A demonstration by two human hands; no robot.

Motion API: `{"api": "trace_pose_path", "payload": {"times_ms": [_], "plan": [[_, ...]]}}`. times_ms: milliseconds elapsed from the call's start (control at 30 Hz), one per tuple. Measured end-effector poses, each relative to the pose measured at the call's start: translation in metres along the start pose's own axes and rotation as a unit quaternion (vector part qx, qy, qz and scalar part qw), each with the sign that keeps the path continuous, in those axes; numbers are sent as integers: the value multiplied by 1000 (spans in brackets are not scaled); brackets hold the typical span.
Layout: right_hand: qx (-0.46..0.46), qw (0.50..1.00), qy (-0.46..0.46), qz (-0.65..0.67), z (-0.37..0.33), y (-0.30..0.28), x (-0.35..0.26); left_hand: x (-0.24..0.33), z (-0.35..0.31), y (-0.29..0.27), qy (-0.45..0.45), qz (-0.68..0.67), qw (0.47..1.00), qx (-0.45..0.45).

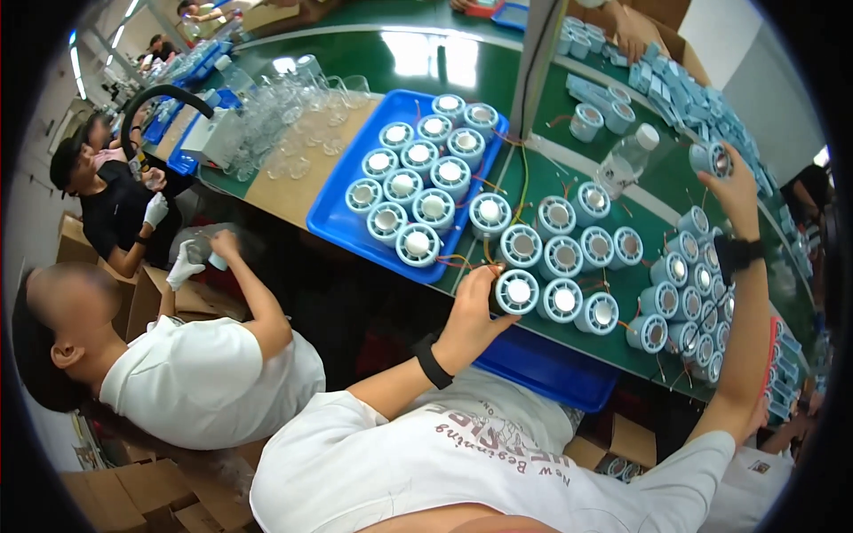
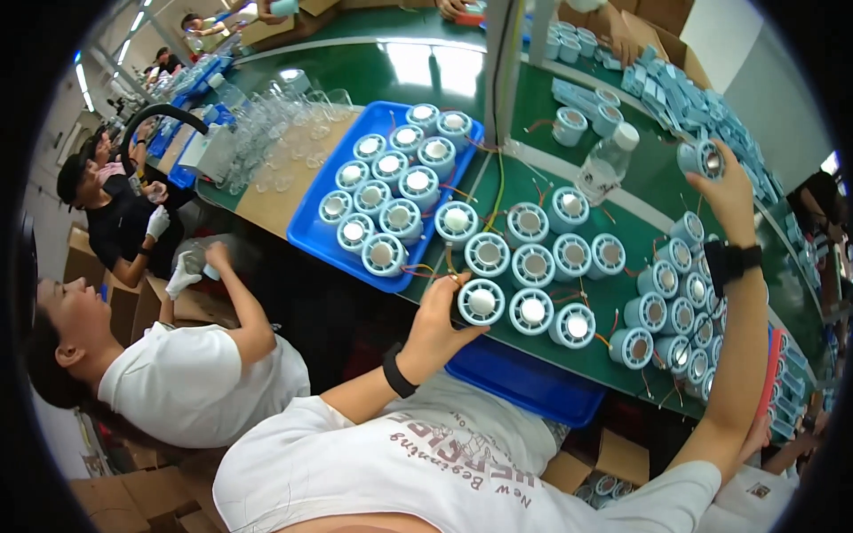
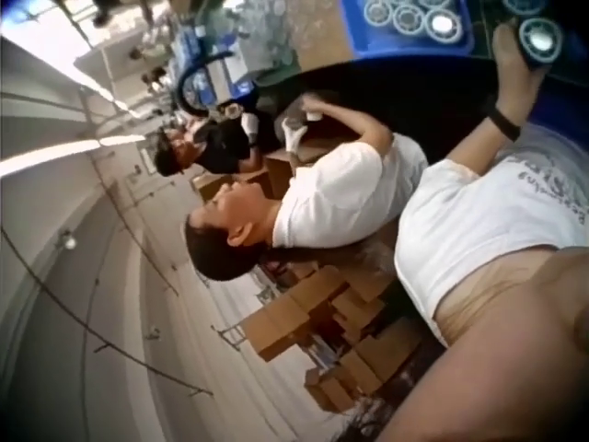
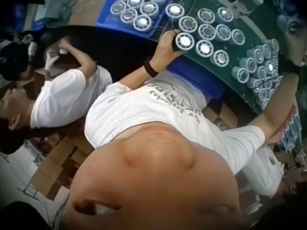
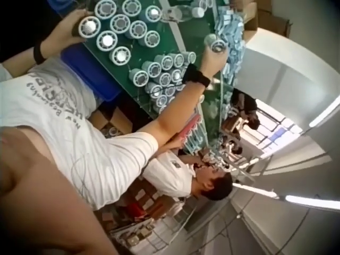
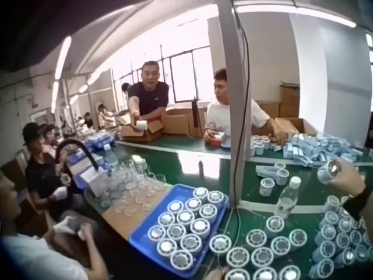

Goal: The person picks up a component from the table, wipes it with a cloth, and places it into a cardboard box, repeating this process for several more components.

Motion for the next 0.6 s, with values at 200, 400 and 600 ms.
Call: {"api": "trace_pose_path", "payload": {"times_ms": [200,400,600], "plan": [[51,996,6,75,-40,-10,-110,1,2,-9,-6,-57,997,43],[-90,973,10,213,-77,1,-207,18,-26,-32,45,85,994,51],[-329,891,-57,309,-93,46,-267,39,11,-63,-45,-413,910,-2]]}}
Point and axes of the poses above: each hand's wrist, its own z-axis towards the middle knuckle, its own y-axis out of the palm, x = y × z, the point moved 4 cm from there along z, towards the middle knuckle, and after that the axes turned 11 degrees about z, right-handed, at the moved point
